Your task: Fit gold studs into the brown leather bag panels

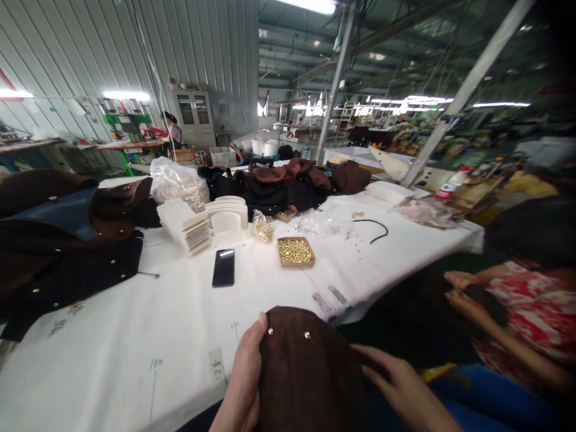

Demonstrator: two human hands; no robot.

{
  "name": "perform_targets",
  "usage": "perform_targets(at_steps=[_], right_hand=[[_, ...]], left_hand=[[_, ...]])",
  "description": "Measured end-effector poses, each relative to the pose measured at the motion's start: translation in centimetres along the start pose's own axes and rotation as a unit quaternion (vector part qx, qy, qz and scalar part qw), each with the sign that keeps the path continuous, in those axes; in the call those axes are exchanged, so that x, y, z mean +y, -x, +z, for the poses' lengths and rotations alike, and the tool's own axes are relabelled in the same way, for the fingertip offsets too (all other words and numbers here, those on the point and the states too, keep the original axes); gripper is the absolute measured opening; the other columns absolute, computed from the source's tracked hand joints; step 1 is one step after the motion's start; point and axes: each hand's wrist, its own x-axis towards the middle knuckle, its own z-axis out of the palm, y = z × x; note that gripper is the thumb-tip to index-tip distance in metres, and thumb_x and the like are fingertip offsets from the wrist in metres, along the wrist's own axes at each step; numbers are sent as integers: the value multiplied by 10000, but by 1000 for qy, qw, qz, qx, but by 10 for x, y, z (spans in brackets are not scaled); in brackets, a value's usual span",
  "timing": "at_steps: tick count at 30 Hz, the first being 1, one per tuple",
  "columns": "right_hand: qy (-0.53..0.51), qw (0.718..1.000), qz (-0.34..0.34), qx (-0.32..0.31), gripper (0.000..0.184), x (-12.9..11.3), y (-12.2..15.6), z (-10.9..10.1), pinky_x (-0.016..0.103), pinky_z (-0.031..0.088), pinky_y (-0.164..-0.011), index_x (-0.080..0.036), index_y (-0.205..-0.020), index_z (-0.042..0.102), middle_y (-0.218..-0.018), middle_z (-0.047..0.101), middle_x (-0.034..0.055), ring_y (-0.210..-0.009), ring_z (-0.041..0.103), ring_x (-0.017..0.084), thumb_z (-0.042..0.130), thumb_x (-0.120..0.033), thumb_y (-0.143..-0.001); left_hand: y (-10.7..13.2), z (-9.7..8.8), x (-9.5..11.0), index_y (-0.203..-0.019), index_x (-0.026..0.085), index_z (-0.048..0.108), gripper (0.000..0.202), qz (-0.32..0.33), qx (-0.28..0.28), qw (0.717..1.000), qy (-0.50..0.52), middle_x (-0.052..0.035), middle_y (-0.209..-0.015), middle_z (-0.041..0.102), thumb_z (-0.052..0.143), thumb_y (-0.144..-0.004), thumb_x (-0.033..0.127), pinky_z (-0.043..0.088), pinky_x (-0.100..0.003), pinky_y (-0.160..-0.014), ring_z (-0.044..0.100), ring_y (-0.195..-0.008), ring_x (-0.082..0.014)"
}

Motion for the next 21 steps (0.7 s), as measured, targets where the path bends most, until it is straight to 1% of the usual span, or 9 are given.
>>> perform_targets(at_steps=[2,4,7,10,12,15,17,19,21], right_hand=[[-4,1000,-2,-14,889,-5,-3,-4,561,716,-906,-208,-1288,877,-1123,823,192,-1063,805,437,879,-912,-746],[-11,999,-4,-33,912,-2,-7,-12,545,716,-898,-183,-1299,875,-1090,816,192,-1032,799,408,800,-958,-825],[-23,994,-1,-110,1022,14,-12,-21,493,706,-840,-139,-1365,851,-1109,811,212,-971,789,361,616,-1036,-936],[-27,986,10,-166,1099,22,-13,-13,415,669,-741,-122,-1487,780,-1215,794,224,-975,778,337,512,-1058,-977],[-21,987,19,-159,965,17,-12,4,379,644,-709,-137,-1468,785,-1144,795,180,-921,757,311,552,-970,-1040],[-30,989,12,-145,650,2,-9,32,405,669,-918,-192,-1451,808,-1119,806,120,-977,747,303,675,-735,-1119],[-41,989,5,-144,561,-5,-7,43,424,651,-1038,-213,-1461,811,-1133,812,102,-1037,745,308,719,-651,-1123],[-48,988,3,-145,548,-5,-4,47,413,656,-985,-203,-1428,829,-1082,810,99,-1007,742,308,713,-645,-1126],[-69,988,14,-140,548,0,-3,44,393,657,-897,-197,-1386,849,-1098,820,114,-1009,756,322,729,-655,-1111]], left_hand=[[1,1,-1,-1229,138,887,605,36,-9,999,-31,-165,-1127,917,934,-939,668,634,-543,-1180,856,-1189,-416],[1,3,-4,-1224,137,893,609,57,-22,996,-60,-155,-1136,918,910,-960,685,618,-517,-1188,851,-1182,-402],[-2,3,-8,-1238,131,891,612,66,-34,994,-80,-149,-1123,919,861,-1002,695,620,-500,-1158,850,-1151,-385],[-5,-1,-9,-1254,127,886,590,72,-35,993,-86,-146,-1111,918,833,-1036,673,629,-481,-1128,853,-1124,-372],[-6,-4,-9,-1266,123,882,578,66,-50,993,-81,-149,-1104,917,823,-1051,655,633,-478,-1117,854,-1116,-370],[-5,-5,-8,-1300,117,872,577,48,-83,994,-59,-164,-1119,910,813,-1062,639,631,-488,-1120,847,-1138,-381],[-3,-5,-6,-1296,112,868,582,42,-87,994,-52,-172,-1121,901,824,-1050,637,621,-497,-1131,832,-1170,-397],[-4,-6,-5,-1265,112,867,592,52,-81,993,-71,-174,-1137,888,835,-1032,656,605,-495,-1141,800,-1221,-412],[-6,-10,-5,-1203,133,864,620,82,-63,987,-124,-161,-1174,866,810,-1027,725,579,-467,-1143,744,-1276,-407]])
